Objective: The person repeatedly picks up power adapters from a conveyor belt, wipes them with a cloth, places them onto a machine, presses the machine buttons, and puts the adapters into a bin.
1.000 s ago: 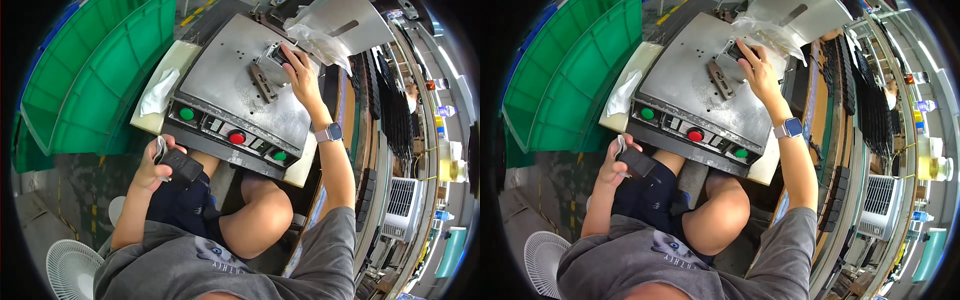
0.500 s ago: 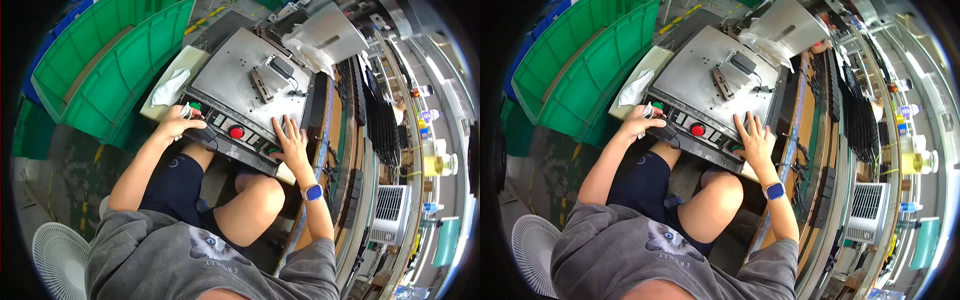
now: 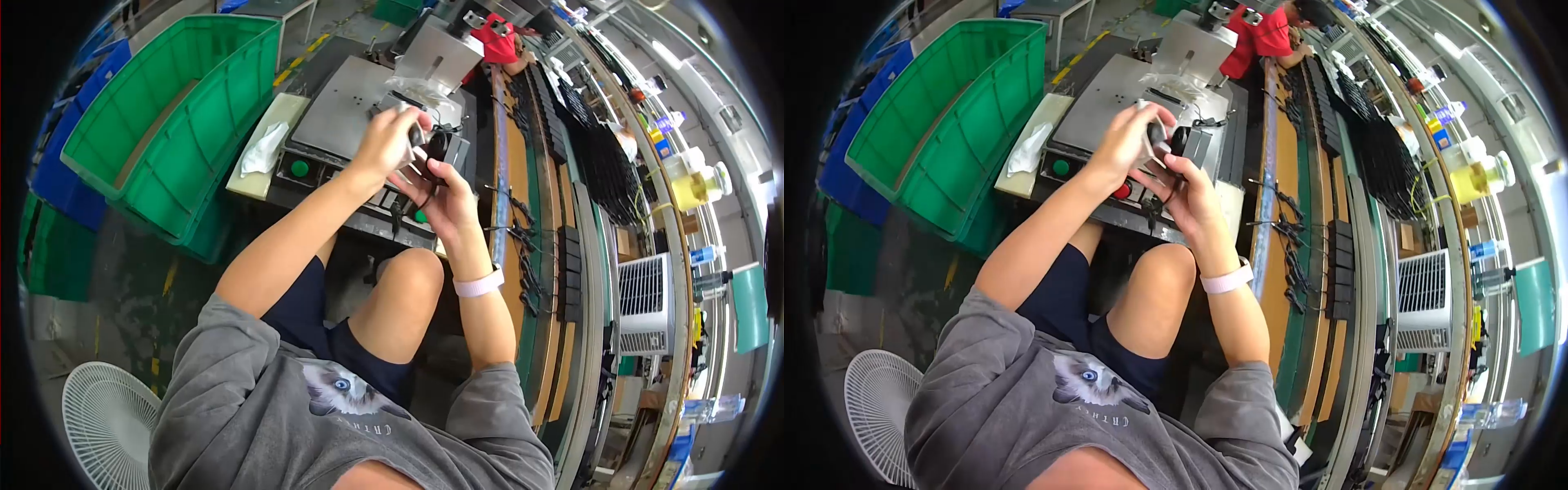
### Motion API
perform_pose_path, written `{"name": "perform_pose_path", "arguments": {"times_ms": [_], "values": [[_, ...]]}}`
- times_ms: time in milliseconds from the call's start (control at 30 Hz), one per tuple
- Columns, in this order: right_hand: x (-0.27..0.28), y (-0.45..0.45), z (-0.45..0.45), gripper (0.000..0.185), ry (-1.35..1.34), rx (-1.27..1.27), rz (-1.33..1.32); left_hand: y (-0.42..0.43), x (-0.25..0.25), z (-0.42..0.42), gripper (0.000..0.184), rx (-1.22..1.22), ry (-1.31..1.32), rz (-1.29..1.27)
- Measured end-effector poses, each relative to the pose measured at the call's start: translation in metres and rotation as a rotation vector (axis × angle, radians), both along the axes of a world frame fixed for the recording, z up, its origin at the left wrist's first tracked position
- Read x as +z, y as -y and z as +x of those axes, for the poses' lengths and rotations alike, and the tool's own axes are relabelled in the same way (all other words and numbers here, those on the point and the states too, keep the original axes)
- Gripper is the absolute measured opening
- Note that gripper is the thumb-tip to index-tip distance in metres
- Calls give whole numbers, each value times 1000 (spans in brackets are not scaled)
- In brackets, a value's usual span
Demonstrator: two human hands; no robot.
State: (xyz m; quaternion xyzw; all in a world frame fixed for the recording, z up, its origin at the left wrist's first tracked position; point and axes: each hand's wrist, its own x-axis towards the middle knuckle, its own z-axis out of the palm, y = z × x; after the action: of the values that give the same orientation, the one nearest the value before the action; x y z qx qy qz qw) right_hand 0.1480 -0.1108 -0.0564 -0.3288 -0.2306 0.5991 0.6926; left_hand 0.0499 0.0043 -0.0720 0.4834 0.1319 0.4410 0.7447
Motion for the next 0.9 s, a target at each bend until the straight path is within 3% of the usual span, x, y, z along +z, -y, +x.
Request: {"name": "perform_pose_path", "arguments": {"times_ms": [67,133,233,367,533,600,667,733,800,867,900], "values": [[-5,3,7,25,-145,-58,-12,6,10,18,31,94,-136,177],[-17,2,25,25,-332,-79,56,5,15,36,36,9,-6,149],[-23,9,49,39,-475,-107,146,17,44,41,38,-100,10,122],[-9,28,59,40,-403,-75,298,24,48,69,36,-153,-78,279],[5,53,86,36,-592,-119,254,25,56,48,39,-116,160,140],[25,79,131,44,-612,-138,260,49,59,15,34,-162,202,-102],[62,121,197,51,-319,-213,490,53,21,-16,33,-235,71,-26],[119,180,230,58,511,-692,490,68,-13,-41,34,-324,-34,-15],[154,219,217,39,1070,-1356,-28,82,-39,-55,34,-327,-110,-118],[153,270,252,60,2075,-1559,-165,87,-61,-69,32,-337,-127,-263],[146,298,270,61,2278,-1541,-340,87,-73,-75,29,-326,-125,-271]]}}
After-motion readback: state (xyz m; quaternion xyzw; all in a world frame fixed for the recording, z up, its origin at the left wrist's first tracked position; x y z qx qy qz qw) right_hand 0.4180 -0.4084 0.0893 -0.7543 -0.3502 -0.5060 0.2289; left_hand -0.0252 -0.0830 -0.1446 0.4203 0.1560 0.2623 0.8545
